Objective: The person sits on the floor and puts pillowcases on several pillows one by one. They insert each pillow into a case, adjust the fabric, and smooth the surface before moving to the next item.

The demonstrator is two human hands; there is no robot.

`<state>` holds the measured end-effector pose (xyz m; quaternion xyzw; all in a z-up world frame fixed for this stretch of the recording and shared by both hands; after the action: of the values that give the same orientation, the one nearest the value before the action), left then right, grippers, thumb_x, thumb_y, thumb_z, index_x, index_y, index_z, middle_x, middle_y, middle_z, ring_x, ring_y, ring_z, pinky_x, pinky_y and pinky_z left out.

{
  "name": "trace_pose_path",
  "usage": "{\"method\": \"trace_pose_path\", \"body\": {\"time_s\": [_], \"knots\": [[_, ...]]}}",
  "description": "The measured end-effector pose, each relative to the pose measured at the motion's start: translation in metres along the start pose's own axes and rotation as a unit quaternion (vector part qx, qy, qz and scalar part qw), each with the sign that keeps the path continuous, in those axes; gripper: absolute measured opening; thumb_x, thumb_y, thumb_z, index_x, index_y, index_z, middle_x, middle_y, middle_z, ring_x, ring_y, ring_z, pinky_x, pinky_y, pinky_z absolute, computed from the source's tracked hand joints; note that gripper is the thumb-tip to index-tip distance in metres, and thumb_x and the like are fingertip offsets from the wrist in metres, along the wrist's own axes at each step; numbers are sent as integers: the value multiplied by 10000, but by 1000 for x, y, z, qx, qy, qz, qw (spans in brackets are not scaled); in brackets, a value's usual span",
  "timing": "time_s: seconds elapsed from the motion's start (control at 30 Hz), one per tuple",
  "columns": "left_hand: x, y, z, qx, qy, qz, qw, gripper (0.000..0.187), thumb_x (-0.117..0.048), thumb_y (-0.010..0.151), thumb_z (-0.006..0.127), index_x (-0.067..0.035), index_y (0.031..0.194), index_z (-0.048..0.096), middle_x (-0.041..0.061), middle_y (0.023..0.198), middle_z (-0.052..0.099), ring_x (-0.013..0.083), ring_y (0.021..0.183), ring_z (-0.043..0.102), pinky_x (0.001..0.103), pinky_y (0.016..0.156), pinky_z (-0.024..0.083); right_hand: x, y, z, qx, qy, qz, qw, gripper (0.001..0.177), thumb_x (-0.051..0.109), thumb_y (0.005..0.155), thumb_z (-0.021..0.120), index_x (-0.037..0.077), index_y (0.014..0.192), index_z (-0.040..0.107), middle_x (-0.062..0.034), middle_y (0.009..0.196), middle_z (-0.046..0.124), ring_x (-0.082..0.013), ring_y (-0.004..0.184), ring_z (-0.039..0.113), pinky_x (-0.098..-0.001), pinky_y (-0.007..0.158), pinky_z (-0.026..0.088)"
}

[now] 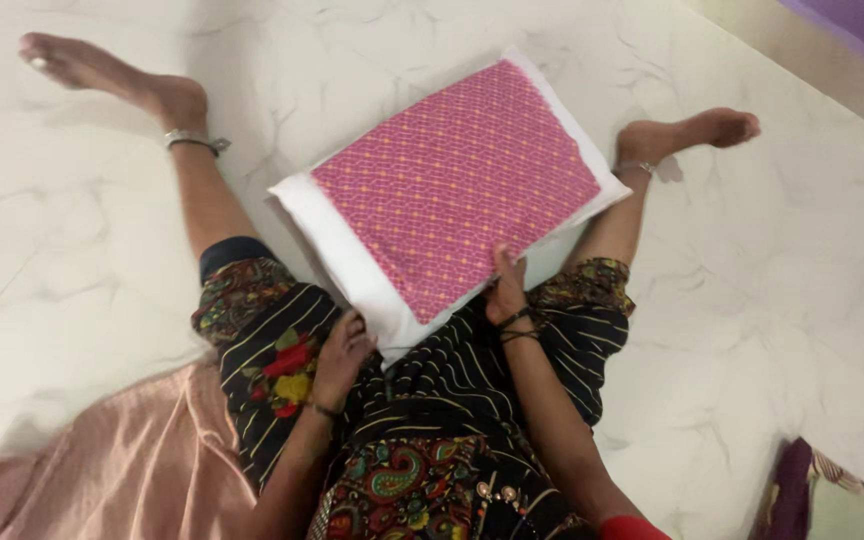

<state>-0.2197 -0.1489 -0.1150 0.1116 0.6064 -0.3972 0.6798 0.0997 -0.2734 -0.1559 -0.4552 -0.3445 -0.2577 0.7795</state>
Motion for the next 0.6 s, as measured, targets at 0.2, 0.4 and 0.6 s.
{"method": "trace_pose_path", "body": {"time_s": [0.2, 0.4, 0.6], "knots": [[1, -118, -139, -215, -188, 183, 941, 474, -284, 946, 627, -30, 1346, 623, 186, 1358, 642, 297, 1198, 631, 404, 937, 555, 13, 37, 12, 112, 51, -6, 992, 907, 584, 911, 708, 65, 1578, 377, -139, 1524, 516, -310, 1336, 548, -493, 1088, 506], [-56, -59, -282, -484, 92, 188, 850, 492, -267, 942, 615, -8, 1358, 566, 207, 1377, 581, 318, 1222, 572, 423, 963, 510, 20, 22, 52, 122, 57, 26, 990, 710, 459, 881, 726, 90, 1451, 516, -100, 1394, 626, -305, 1242, 619, -521, 1068, 513], [-180, 134, -318, -481, 210, 236, 818, 514, -249, 939, 603, 15, 1369, 509, 227, 1396, 521, 340, 1246, 513, 442, 989, 465, 47, -13, 59, 107, 168, 31, 979, 478, 191, 892, 758, 65, 1325, 599, -106, 1264, 689, -284, 1161, 665, -494, 1032, 549]]}}
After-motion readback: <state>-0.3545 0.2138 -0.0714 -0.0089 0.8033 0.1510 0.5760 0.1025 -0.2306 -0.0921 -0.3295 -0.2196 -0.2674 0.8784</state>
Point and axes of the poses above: each hand's wrist, its own y-axis towards the middle knuckle, its own z-axis out of the palm, x = y × z, the point moved 8 cm from there along y, towards the middle knuckle
